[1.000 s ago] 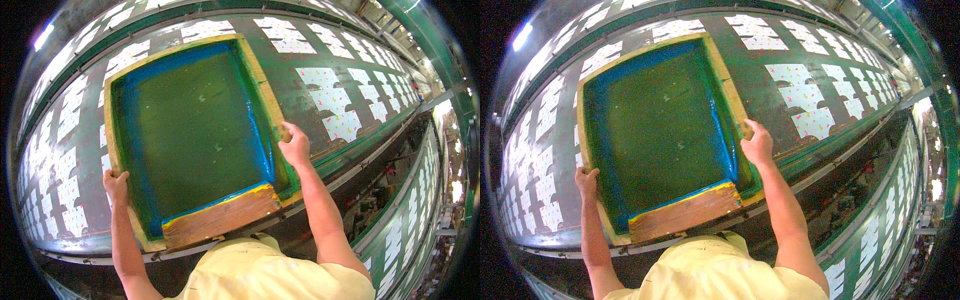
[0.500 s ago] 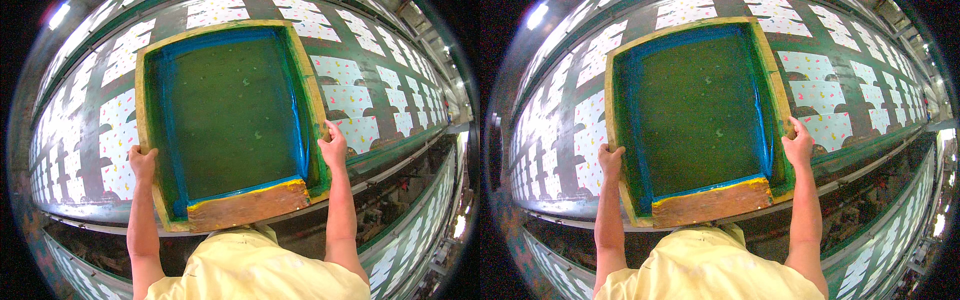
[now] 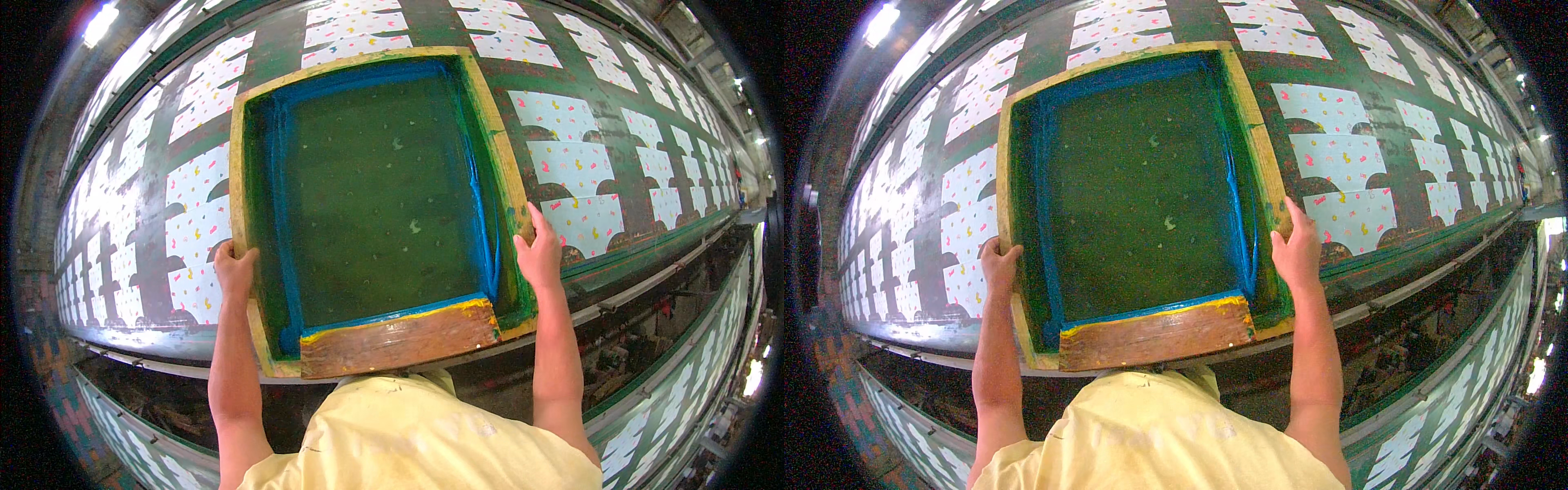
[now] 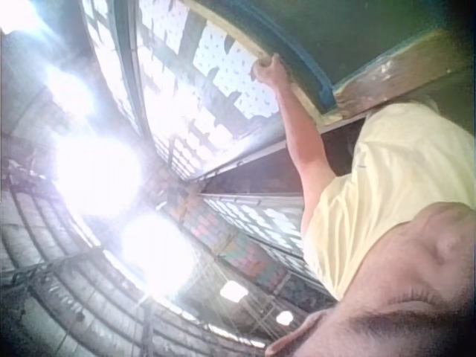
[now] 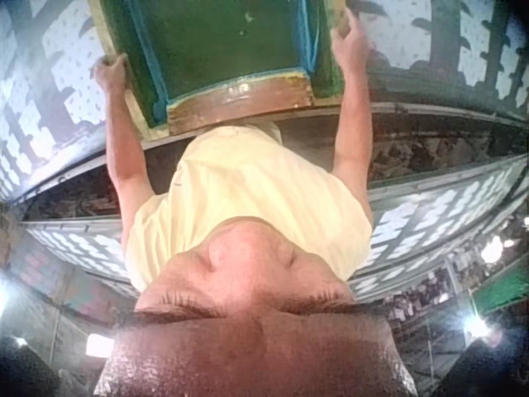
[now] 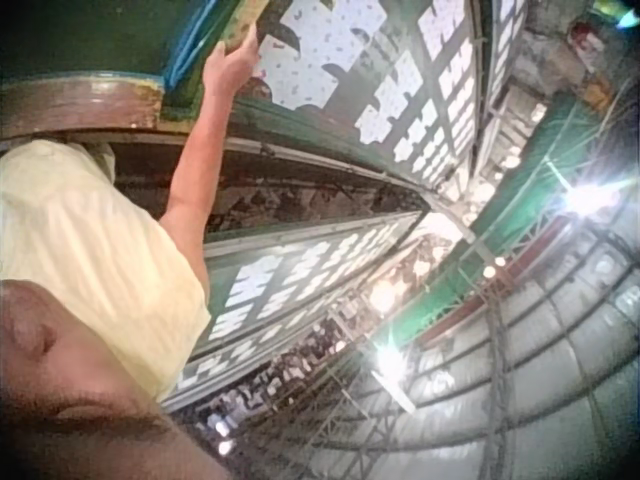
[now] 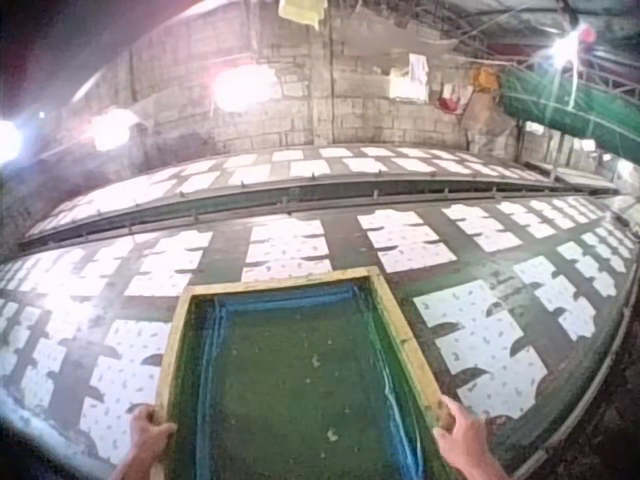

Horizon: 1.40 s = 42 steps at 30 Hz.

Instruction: The person uses a squeegee to pull green ink across a screen-printing frame placed over patterned sheets on a flatbed. The person repeatedly repositions the frame and pulls the squeegee to apply ink to multiple sheets in sequence.

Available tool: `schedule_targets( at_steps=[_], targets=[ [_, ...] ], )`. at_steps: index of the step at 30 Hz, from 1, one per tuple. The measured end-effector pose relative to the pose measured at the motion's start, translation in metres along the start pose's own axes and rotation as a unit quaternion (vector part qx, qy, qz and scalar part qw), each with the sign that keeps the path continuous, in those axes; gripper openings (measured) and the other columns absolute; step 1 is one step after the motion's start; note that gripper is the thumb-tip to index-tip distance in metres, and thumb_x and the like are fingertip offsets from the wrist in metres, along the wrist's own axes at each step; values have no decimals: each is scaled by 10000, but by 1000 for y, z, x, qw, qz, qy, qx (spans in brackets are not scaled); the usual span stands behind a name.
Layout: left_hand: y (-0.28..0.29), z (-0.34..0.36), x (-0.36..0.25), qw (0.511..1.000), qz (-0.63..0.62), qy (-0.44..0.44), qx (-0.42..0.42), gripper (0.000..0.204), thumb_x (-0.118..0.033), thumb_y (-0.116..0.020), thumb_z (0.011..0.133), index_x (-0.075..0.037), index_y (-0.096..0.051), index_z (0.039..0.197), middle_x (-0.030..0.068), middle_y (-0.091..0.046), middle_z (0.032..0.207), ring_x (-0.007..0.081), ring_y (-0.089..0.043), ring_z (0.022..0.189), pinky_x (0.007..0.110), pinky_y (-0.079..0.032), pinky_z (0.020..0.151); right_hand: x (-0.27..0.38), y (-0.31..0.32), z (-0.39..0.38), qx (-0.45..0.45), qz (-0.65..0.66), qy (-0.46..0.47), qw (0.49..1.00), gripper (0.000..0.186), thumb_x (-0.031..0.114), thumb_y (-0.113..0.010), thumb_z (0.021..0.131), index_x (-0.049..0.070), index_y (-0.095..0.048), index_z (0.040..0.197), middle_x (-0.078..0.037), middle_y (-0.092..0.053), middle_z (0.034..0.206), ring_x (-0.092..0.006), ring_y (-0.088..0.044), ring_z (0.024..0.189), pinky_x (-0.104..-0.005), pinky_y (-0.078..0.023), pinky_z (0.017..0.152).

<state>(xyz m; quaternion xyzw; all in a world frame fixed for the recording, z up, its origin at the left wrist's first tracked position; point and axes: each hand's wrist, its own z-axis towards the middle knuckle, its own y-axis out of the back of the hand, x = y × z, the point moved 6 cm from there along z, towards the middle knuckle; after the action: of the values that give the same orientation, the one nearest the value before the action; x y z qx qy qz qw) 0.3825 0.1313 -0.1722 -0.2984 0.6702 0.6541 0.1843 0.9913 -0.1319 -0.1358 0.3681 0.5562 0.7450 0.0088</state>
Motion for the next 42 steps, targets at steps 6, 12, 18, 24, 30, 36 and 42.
schedule_targets(
  at_steps=[6, 12, 18, 24, 30, 36, 42],
  targets=[
    [10, -27, 12, 996, -22, -81, 25, 748, -21, -834, 767, -2, -666, 1496, 135, -781, 1209, 224, -755, 1059, 360, -602, 959, 94, 6, -105, 126, 27, 255, 958, 539, 228, -890, 866, 139, -747, 1377, -172, -672, 1450, -402, -640, 1335, -537, -518, 1133],
    [5, -30, 14, 965, -232, -20, 117, 834, 83, -748, 737, -13, -634, 1558, 93, -782, 1277, 180, -753, 1097, 319, -598, 948, 168, -21, -193, 194, 8, 399, 896, 434, 145, -728, 920, 144, -770, 1351, -116, -705, 1388, -346, -677, 1278, -495, -535, 1116],
    [-3, -28, 30, 969, -233, -31, 75, 821, 8, -775, 730, -17, -650, 1541, 138, -757, 1313, 256, -729, 1184, 373, -580, 1020, 211, -25, -193, 108, -39, 411, 904, 366, 129, -638, 974, 91, -741, 1323, -141, -740, 1234, -330, -723, 1170, -470, -576, 1041],
    [-4, -34, 26, 991, -59, -109, -51, 806, -180, -808, 746, -38, -657, 1524, 244, -712, 1291, 423, -673, 1252, 496, -531, 1112, 242, -59, -167, 262, -116, 342, 895, 410, 65, -722, 861, 144, -804, 1255, -139, -796, 1116, -350, -770, 1064, -476, -618, 943],
    [-1, -40, 21, 988, -44, -125, -84, 775, -188, -825, 758, -17, -660, 1496, 249, -698, 1245, 462, -649, 1217, 526, -519, 1108, 235, -49, -192, 275, -140, 300, 902, 454, 11, -679, 864, 160, -819, 1270, -138, -812, 1152, -364, -786, 1067, -498, -631, 938],
    [-3, -45, 15, 984, -23, -138, -108, 665, -246, -794, 881, 48, -653, 1461, 261, -704, 1213, 472, -645, 1215, 540, -528, 1086, 229, -56, -225, 135, -103, 330, 929, 472, -44, -651, 852, 125, -808, 1265, -84, -790, 1233, -336, -757, 1111, -470, -593, 967],
    [4, -48, -1, 985, 10, -130, -110, 584, -283, -746, 987, 53, -651, 1454, 261, -701, 1220, 475, -638, 1216, 546, -532, 1071, 233, -80, -185, 75, -140, 368, 916, 475, -21, -653, 866, 136, -776, 1297, -82, -773, 1194, -323, -747, 1109, -463, -578, 975]
  ],
)
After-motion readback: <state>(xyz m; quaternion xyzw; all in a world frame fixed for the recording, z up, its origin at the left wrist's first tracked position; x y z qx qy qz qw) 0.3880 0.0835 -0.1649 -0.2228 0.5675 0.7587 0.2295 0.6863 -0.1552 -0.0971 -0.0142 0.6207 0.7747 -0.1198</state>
